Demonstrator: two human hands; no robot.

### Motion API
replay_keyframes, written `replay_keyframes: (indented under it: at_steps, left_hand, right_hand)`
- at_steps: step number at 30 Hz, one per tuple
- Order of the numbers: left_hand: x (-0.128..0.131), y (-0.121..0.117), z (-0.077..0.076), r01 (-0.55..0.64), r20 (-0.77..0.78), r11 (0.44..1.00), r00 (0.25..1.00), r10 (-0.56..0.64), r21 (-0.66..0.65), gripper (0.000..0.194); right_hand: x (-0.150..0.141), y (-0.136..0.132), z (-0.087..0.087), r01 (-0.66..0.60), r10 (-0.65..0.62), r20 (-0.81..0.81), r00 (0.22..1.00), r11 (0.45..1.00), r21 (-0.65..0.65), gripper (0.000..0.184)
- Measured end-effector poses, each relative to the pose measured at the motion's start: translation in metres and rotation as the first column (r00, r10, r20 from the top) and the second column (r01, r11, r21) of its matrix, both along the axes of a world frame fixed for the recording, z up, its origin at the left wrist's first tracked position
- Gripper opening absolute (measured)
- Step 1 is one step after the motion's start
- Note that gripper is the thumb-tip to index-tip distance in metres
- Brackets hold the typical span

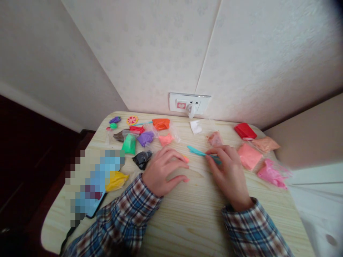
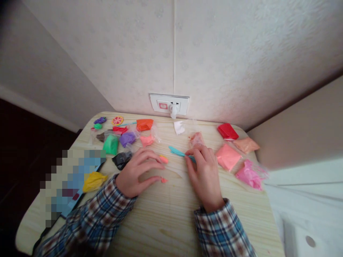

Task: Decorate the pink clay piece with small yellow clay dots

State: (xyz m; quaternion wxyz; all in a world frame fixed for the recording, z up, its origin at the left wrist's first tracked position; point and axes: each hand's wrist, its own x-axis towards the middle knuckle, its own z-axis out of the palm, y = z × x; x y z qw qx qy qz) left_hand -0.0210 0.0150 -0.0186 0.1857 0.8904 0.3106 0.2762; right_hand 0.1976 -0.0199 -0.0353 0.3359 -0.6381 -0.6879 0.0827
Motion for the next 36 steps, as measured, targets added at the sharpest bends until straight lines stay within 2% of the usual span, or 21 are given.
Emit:
replay_keyframes:
  at_steps: [2,5,12,17,20,23,26,29,32,36]
  left_hand:
    - [-0.003,0.0,0.001,0.087,0.011,0.995,0.996,-0.086,-0.041,0.022]
    - [-0.003,-0.001,-0.002,0.117,-0.017,0.99,0.993,-0.119,-0.077,0.024]
    - [0.0,-0.006,-0.011,0.104,-0.038,0.991,0.993,-0.108,-0.084,0.009]
    - [0.004,-0.006,-0.013,0.084,0.019,0.993,0.996,-0.083,-0.082,0.005]
    - [0.009,-0.007,-0.002,0.059,0.093,0.995,0.994,-0.051,-0.084,0.009]
    - [0.003,-0.009,0.024,0.006,0.148,0.998,0.989,0.004,-0.068,0.009]
    - [-0.03,-0.008,0.055,-0.076,0.141,0.997,0.987,0.079,-0.026,0.006]
    - [-0.09,0.003,0.072,-0.233,0.055,0.971,0.971,0.231,0.043,0.006]
    - [-0.157,0.024,0.065,-0.395,-0.082,0.914,0.912,0.403,0.094,0.015]
    - [-0.222,0.047,0.032,-0.483,-0.285,0.872,0.827,0.484,0.079,0.021]
  right_hand:
    - [0.0,0.0,-0.001,0.004,-0.004,-0.009,1.0,1.0,0.003,0.007]
    - [0.001,0.0,-0.001,0.002,-0.002,-0.017,1.0,1.0,0.007,0.007]
    - [0.003,0.0,-0.005,-0.007,0.007,-0.025,1.0,1.0,0.016,0.007]
    - [0.004,0.001,-0.007,-0.011,0.012,-0.049,0.999,1.0,0.025,0.011]
    - [0.007,0.001,-0.009,-0.01,0.012,-0.059,0.998,0.999,0.034,0.014]
    - [0.011,0.001,-0.012,0.012,-0.009,-0.067,0.998,0.999,0.044,0.017]
    - [0.014,0.002,-0.015,0.027,-0.023,-0.071,0.997,0.998,0.051,0.019]
    - [0.016,0.004,-0.017,0.028,-0.024,-0.079,0.997,0.998,0.052,0.02]
    - [0.016,0.006,-0.019,0.036,-0.031,-0.092,0.995,0.998,0.055,0.021]
    - [0.017,0.006,-0.019,0.044,-0.039,-0.099,0.994,0.998,0.046,0.022]
